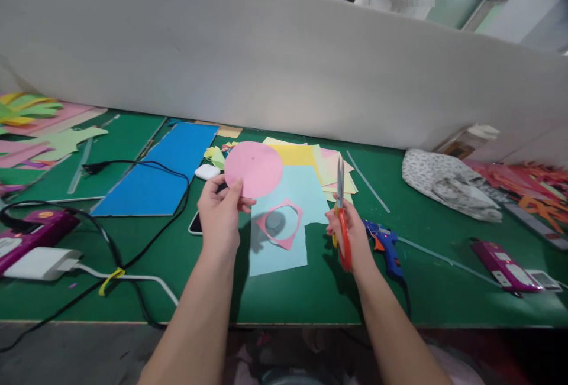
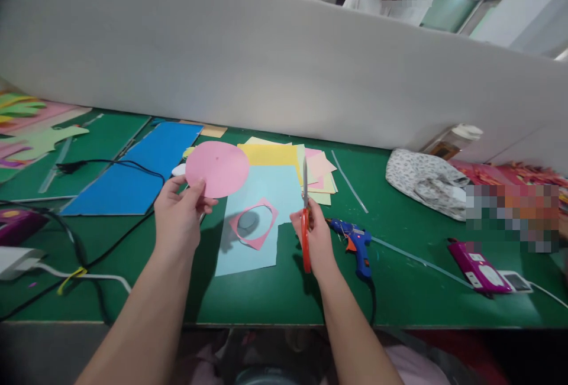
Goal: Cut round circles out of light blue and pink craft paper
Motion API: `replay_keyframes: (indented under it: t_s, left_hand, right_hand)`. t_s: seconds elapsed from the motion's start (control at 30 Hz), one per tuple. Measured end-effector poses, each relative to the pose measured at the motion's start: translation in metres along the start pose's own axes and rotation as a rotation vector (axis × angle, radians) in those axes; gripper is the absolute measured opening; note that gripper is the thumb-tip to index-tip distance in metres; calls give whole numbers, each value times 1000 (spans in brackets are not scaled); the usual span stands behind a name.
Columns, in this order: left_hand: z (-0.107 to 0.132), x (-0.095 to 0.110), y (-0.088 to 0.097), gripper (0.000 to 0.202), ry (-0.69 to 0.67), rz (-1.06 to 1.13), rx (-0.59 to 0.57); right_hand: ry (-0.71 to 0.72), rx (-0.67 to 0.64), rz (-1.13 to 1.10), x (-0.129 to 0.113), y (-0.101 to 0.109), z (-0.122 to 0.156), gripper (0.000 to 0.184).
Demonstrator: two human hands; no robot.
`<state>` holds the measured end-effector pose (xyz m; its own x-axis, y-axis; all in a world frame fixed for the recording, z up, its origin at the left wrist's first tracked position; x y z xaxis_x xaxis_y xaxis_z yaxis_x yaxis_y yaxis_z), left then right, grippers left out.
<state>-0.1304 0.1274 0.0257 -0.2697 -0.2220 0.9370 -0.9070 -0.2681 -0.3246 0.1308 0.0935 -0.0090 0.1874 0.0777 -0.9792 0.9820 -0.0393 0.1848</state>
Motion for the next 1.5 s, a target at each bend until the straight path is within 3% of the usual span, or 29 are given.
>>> replay_keyframes:
  t_s: [0.2, 0.33, 0.5, 0.67, 0.83, 0.97, 1.1, 1.3, 1.5]
  left_hand:
    - [5, -8, -15, 34, 33, -6, -64]
    - [8, -13, -22, 33, 90, 29, -85]
    - [5, -16, -23, 31, 125, 99, -26]
    - [6, -17, -27, 32, 149, 83, -21]
    - [18, -17, -35, 31, 142, 66, -48]
    - [31, -13, -45, 30, 138, 79, -83]
    - [42, -6, -55, 33, 127, 131, -117]
    - [52, -7, -64, 37, 120, 137, -176]
    - [56, -15, -67, 39, 138, 80, -236]
  right_hand:
    - [-62, -10, -29, 26, 3, 20, 73]
    - [-154, -16, 110, 32, 4, 28, 54]
    - [-137, 55, 275, 27, 11, 32, 44]
    - [-98, 70, 213, 5, 12, 19, 49]
    - [97, 148, 195, -17, 21, 8, 46]
    - [37, 138, 124, 0, 20, 12, 45]
    - [-67, 63, -148, 16, 7, 16, 43]
    - [-48, 16, -300, 12, -7, 17, 54]
    - [-47, -63, -295, 12, -15, 21, 48]
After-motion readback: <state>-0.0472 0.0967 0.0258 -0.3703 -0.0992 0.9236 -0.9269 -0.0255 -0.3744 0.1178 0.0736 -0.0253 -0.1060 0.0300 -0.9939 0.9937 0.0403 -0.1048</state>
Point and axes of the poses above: each hand's wrist, its own z-axis away from the middle knuckle, its own y-axis out of the back of the hand, x = y × z, the point moved 6 cm from there along -z, towards the middle knuckle, and after that the axes turned 11 degrees about -x, right-handed, at the moved point
